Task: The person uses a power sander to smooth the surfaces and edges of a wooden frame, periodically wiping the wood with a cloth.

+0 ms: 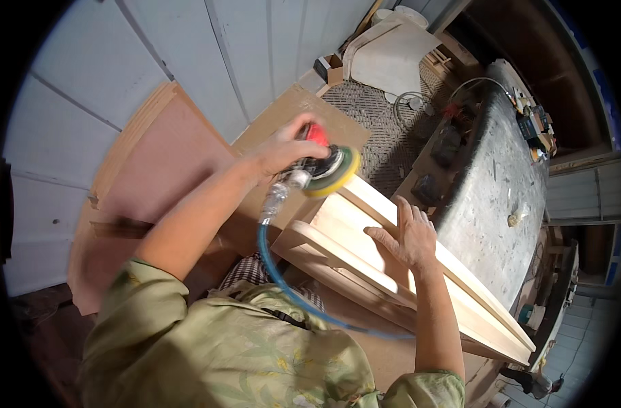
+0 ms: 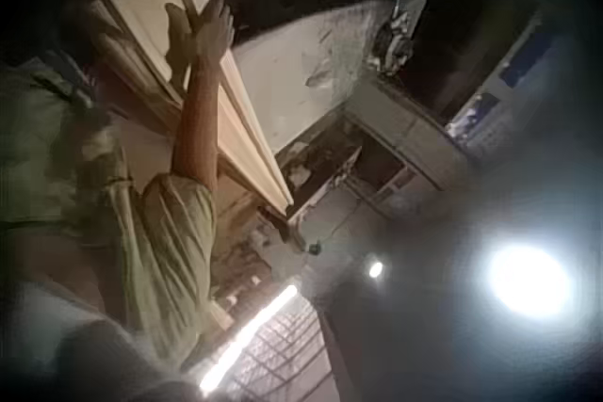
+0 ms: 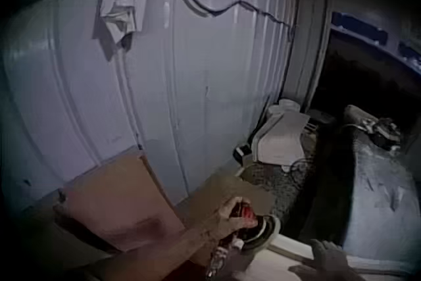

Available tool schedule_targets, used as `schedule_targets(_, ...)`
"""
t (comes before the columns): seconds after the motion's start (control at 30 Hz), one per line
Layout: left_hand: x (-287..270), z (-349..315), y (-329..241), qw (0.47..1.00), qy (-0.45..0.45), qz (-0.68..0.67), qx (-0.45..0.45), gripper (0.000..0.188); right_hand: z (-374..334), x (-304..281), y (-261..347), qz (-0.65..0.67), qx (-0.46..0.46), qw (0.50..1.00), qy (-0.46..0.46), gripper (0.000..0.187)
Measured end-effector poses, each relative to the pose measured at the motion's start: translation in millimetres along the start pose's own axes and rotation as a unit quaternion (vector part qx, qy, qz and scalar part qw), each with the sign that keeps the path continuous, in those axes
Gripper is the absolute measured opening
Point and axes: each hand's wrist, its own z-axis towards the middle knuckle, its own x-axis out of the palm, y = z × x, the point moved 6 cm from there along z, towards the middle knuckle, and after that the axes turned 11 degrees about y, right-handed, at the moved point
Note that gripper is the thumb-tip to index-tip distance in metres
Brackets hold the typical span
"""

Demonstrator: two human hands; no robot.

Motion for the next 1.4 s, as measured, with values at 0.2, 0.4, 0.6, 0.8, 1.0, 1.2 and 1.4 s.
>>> schedule_targets(0.2,-6,-26,87,0.933,-0.060,-0.351,-0.053,0.051,9,-3,6,0.023,0.003,0.995,-0.100,0.065)
schedule_targets(0.4,44,14,-66,0.909,0.026,0.415,0.037,0.062,8,-3,3,0.015,-0.003,0.991,-0.129,0.062)
schedule_targets(0.6,63,5,-59,0.925,0.041,0.378,0.015,0.057,7,1,-4,0.045,0.018,0.992,-0.115,0.062)
schedule_targets(0.8,-29,-44,36,0.913,-0.159,0.358,0.117,0.058,6,-5,5,0.018,0.006,0.990,-0.143,0.061)
schedule_targets(1.0,33,-66,-24,0.806,-0.151,0.437,0.370,0.053,6,-2,1,0.052,0.037,0.995,-0.076,0.062)
schedule_targets(1.2,-20,-61,-1,0.806,-0.168,0.539,0.177,0.055,5,-6,4,0.053,0.023,0.993,-0.108,0.060)
schedule_targets(1.4,34,-44,-48,0.861,-0.057,0.418,0.284,0.052,6,-4,1,0.028,0.013,0.988,-0.153,0.061)
